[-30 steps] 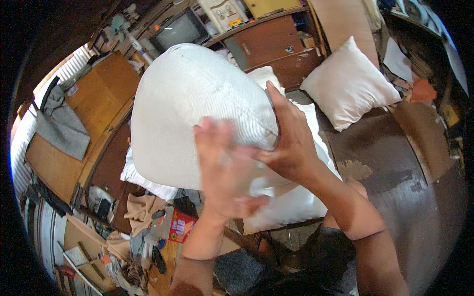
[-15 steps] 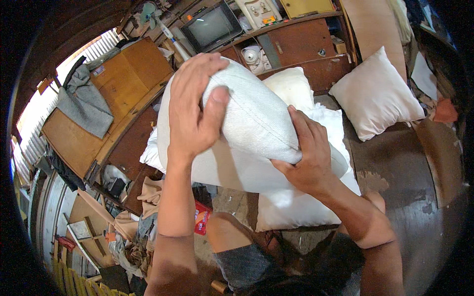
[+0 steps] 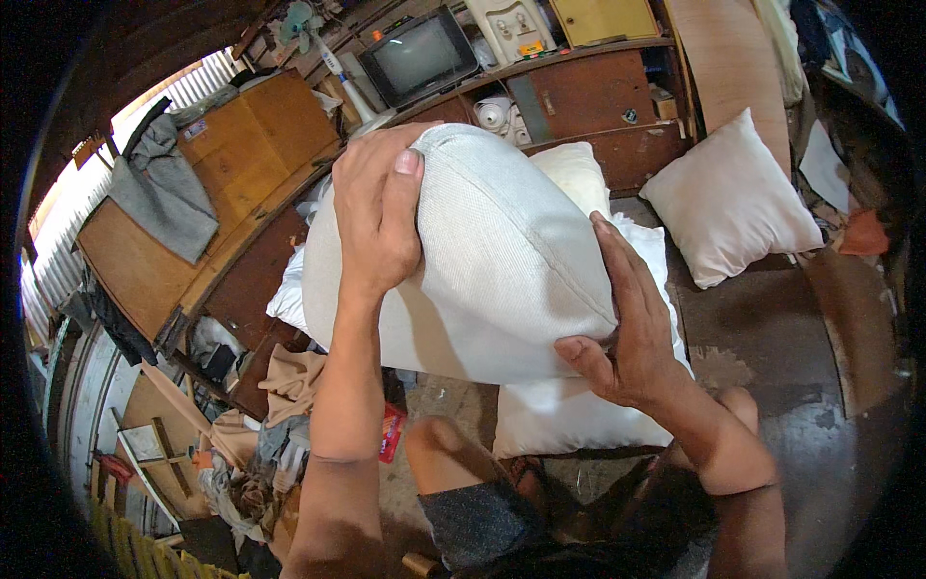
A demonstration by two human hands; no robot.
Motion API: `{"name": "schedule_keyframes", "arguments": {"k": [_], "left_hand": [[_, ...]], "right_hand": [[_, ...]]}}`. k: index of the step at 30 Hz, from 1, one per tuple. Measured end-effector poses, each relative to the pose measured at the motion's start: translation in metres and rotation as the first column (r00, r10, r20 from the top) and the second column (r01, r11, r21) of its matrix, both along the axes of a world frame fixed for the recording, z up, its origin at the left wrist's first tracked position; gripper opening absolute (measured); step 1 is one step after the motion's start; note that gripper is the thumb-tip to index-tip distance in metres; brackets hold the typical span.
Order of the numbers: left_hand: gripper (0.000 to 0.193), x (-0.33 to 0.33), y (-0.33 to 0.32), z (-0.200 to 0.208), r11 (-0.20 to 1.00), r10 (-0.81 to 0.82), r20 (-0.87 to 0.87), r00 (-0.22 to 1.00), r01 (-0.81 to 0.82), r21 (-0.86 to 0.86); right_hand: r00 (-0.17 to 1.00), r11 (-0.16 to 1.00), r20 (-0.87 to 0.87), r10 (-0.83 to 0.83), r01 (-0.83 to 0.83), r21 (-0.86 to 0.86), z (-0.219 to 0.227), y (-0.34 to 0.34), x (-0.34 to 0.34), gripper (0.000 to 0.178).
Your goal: The person hand-sews the opening of a white pillow using a needle and thread, then trims the thread with scissors. They repeatedly pat, press, and rotate the pillow to smooth and shape it.
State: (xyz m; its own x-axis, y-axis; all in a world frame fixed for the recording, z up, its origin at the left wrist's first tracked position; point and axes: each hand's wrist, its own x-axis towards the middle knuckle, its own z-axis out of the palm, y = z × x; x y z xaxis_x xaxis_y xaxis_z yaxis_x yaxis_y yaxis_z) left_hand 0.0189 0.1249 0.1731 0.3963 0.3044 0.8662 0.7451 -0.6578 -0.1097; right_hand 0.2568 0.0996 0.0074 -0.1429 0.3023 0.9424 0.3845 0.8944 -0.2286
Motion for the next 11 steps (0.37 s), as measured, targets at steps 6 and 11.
{"name": "schedule_keyframes", "arguments": {"k": [6,11], "left_hand": [[0.050,0.011,-0.018,-0.009,0.998,-0.012,-0.072,0.997,0.016,0.056],[0.053,0.024,-0.033,-0.018,0.996,-0.016,-0.132,0.991,0.027,0.088]], "right_hand": [[0.998,0.998,0.038,0.043,-0.041,-0.046,0.029,-0.030,0.002,0.097],[0.990,0.992,0.137,-0.015,0.032,-0.125,0.055,-0.058,0.009,0.101]]}}
